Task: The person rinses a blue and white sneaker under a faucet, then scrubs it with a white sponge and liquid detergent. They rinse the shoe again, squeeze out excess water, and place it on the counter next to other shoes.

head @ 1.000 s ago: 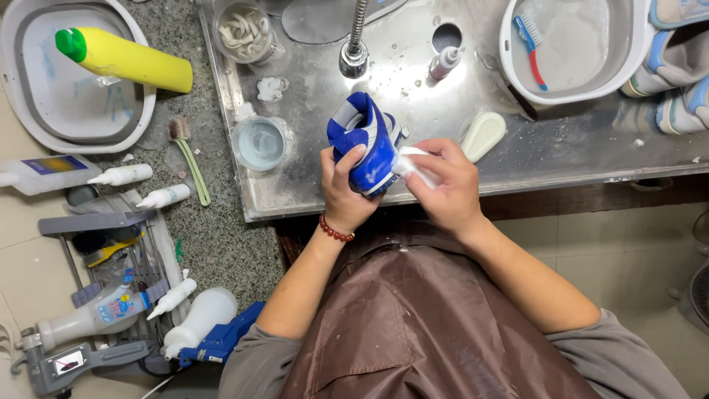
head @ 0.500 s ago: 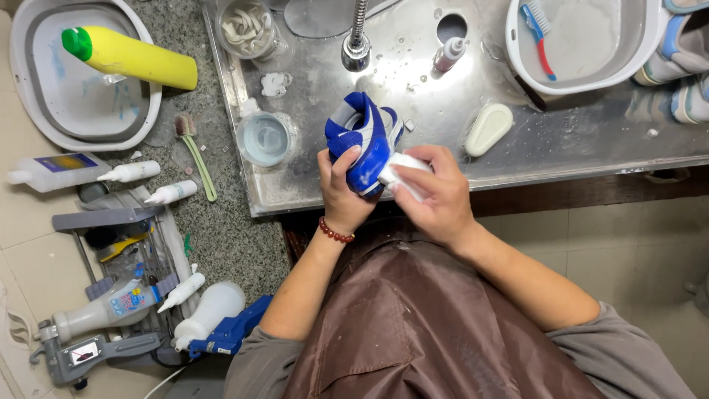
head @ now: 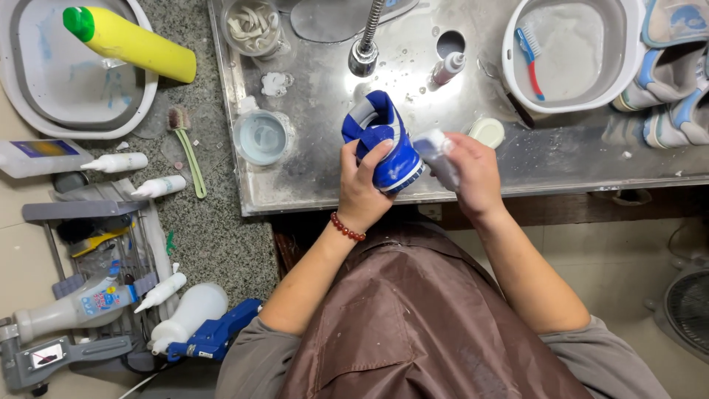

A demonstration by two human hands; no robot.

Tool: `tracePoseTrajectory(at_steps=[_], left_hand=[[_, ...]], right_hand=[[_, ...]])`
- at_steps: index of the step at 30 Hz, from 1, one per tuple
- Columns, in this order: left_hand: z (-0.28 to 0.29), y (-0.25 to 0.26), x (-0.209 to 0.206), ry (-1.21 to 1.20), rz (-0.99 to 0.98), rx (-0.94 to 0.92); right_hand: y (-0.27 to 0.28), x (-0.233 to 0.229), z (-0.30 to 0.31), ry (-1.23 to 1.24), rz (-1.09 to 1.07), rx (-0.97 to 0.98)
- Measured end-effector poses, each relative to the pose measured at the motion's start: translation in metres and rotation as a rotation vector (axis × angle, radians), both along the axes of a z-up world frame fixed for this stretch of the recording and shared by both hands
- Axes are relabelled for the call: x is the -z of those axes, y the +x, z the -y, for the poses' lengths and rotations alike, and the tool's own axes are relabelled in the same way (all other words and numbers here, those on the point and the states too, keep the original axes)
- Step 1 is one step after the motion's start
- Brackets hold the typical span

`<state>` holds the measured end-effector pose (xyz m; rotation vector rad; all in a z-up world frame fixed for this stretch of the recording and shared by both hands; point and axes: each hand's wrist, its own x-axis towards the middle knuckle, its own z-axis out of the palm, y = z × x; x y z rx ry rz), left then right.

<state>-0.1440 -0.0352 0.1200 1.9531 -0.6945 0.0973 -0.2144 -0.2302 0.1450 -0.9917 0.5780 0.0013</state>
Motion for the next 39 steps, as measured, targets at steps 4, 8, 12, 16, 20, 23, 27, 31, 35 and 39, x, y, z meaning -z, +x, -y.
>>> tracePoseTrajectory(at_steps=[4, 8, 12, 16, 20, 23, 27, 31, 35, 39], left_hand=[[0.003, -0.001, -0.006, 0.013, 0.000, -0.013], [0.003, 0.000, -0.006, -0.012, 0.025, 0.014], [-0.006, -0.003, 0.001, -0.009, 0.002, 0.014], [-0.011, 0.000, -0.001, 0.000, -0.006, 0.021], [-0.024, 0.004, -0.002, -0.002, -0.040, -0.042], [-0.032, 0.007, 0.000, 0.026, -0.051, -0.080], [-0.040, 0.009, -0.001, 0.043, -0.072, -0.117], [-0.049, 0.004, -0.009, 0.081, -0.133, -0.115], [-0.054, 0.000, -0.022, 0.185, -0.149, -0.097], [-0.053, -0.003, -0.022, 0.175, -0.180, -0.106]], right_hand=[[0.000, -0.035, -0.015, -1.042, 0.299, -0.178], [-0.005, -0.038, -0.016, -1.180, 0.242, -0.186], [-0.008, -0.027, -0.018, -1.041, 0.322, -0.190], [-0.015, 0.026, -0.007, -0.793, 0.171, -0.131], [-0.013, 0.019, -0.007, 0.023, -0.029, -0.015], [-0.010, 0.015, -0.007, 0.323, 0.041, -0.027], [-0.006, 0.017, -0.010, 0.405, 0.033, -0.057], [-0.005, 0.040, -0.017, 0.307, 0.057, -0.057], [0.005, 0.038, -0.030, -0.358, 0.196, -0.157], [0.007, 0.012, -0.049, -0.705, 0.344, -0.261]])
